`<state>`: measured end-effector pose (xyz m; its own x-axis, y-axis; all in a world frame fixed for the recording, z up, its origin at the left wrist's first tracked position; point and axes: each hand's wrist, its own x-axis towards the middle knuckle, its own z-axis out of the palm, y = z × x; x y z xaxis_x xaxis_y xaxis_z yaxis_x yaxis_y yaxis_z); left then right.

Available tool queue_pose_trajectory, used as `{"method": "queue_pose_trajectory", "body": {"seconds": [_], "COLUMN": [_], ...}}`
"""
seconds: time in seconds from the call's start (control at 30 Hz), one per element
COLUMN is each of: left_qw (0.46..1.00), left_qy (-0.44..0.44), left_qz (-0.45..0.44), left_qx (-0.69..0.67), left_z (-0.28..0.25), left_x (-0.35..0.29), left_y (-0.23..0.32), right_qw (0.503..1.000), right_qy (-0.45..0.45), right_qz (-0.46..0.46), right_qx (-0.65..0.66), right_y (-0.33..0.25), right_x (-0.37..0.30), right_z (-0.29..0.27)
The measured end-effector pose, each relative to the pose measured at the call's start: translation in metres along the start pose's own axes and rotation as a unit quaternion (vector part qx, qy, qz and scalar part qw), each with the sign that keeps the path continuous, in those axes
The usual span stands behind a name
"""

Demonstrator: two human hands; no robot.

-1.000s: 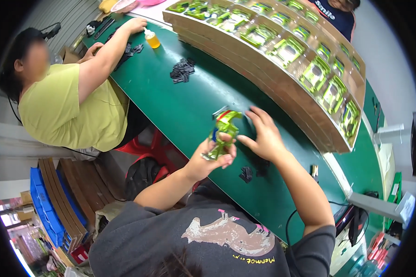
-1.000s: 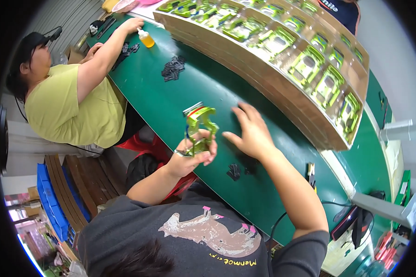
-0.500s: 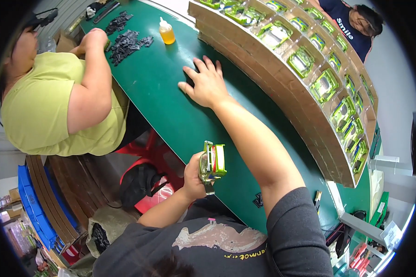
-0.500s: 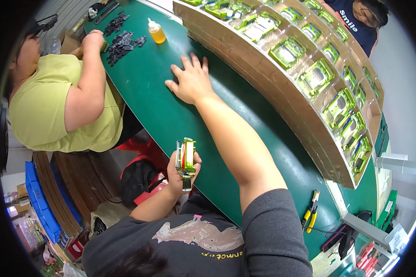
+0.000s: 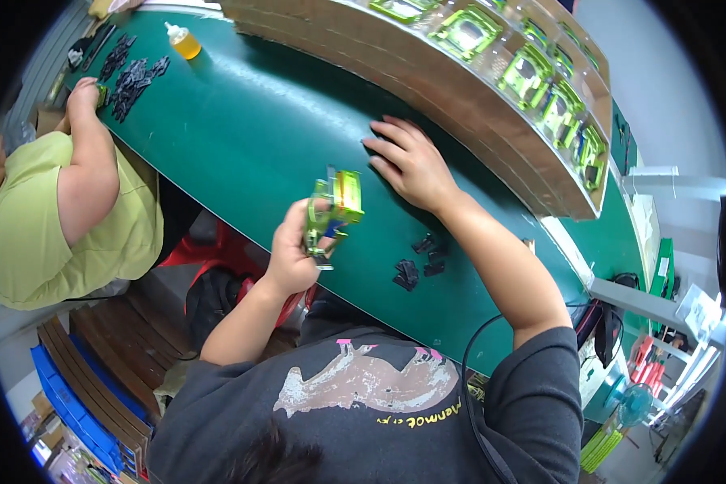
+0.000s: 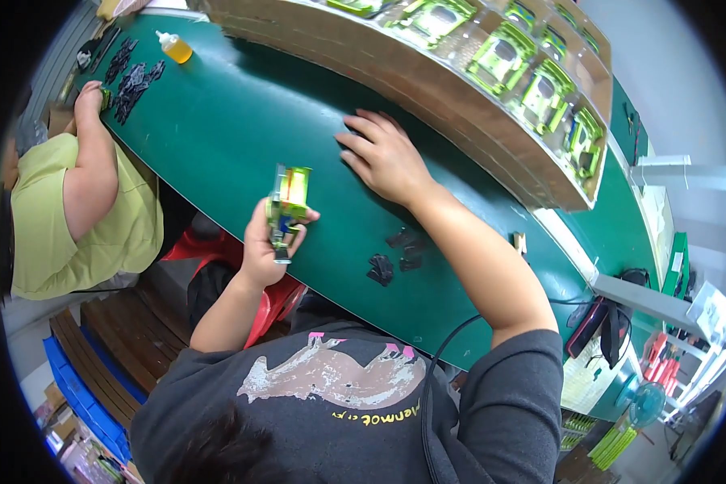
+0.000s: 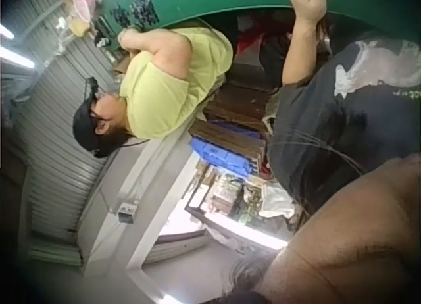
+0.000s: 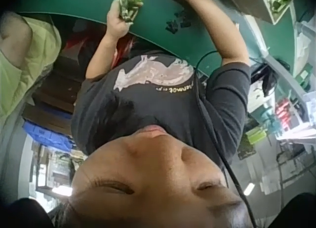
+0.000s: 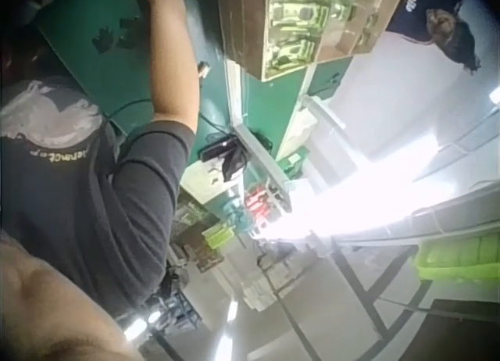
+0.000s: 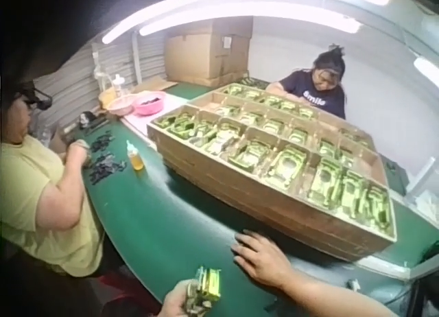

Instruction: The person assembles toy cars by attaching small plastic parts to car bodies by hand and with pliers, retrieving and returning the car bodies to a cardboard tray.

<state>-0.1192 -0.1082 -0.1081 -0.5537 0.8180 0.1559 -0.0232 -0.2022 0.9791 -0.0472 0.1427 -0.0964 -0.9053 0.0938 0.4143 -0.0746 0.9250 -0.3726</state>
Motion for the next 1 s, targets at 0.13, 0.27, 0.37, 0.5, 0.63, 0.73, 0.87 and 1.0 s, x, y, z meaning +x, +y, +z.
{"method": "queue_pose_trajectory", "body": {"seconds": [0.13,0.27,0.37,0.5,0.63,0.73,0.87,1.0], "left_qw": [0.992,0.967,0.931,0.914,0.912,0.912,0.897,0.894], "left_qy": [-0.12,-0.217,-0.243,-0.322,-0.345,-0.35,-0.322,-0.238], "left_qz": [-0.038,-0.033,0.108,0.089,0.071,0.065,0.156,0.183], "left_qx": [0.025,0.128,0.251,0.23,0.21,0.206,0.261,0.334], "left_z": [0.044,0.081,0.102,0.114,0.121,0.131,0.14,0.137], "left_x": [0.01,0.025,0.034,0.031,0.017,0.013,0.017,0.025], "left_y": [0.007,0.002,-0.002,-0.001,0.002,0.012,0.04,0.063], "right_qw": [0.999,0.995,0.993,0.986,0.939,0.887,0.868,0.859], "right_qy": [-0.006,0.01,0.008,0.08,0.174,0.12,0.025,0.04], "right_qz": [0.033,0.097,0.119,0.147,0.292,0.423,0.491,0.509], "right_qx": [-0.025,-0.026,-0.013,0.009,0.045,0.14,0.074,-0.041], "right_y": [0.003,0.001,0.001,-0.006,-0.009,-0.018,-0.034,-0.041], "right_x": [-0.058,-0.099,-0.122,-0.134,-0.16,-0.177,-0.175,-0.158], "right_z": [-0.036,-0.063,-0.078,-0.11,-0.142,-0.146,-0.132,-0.117]}}
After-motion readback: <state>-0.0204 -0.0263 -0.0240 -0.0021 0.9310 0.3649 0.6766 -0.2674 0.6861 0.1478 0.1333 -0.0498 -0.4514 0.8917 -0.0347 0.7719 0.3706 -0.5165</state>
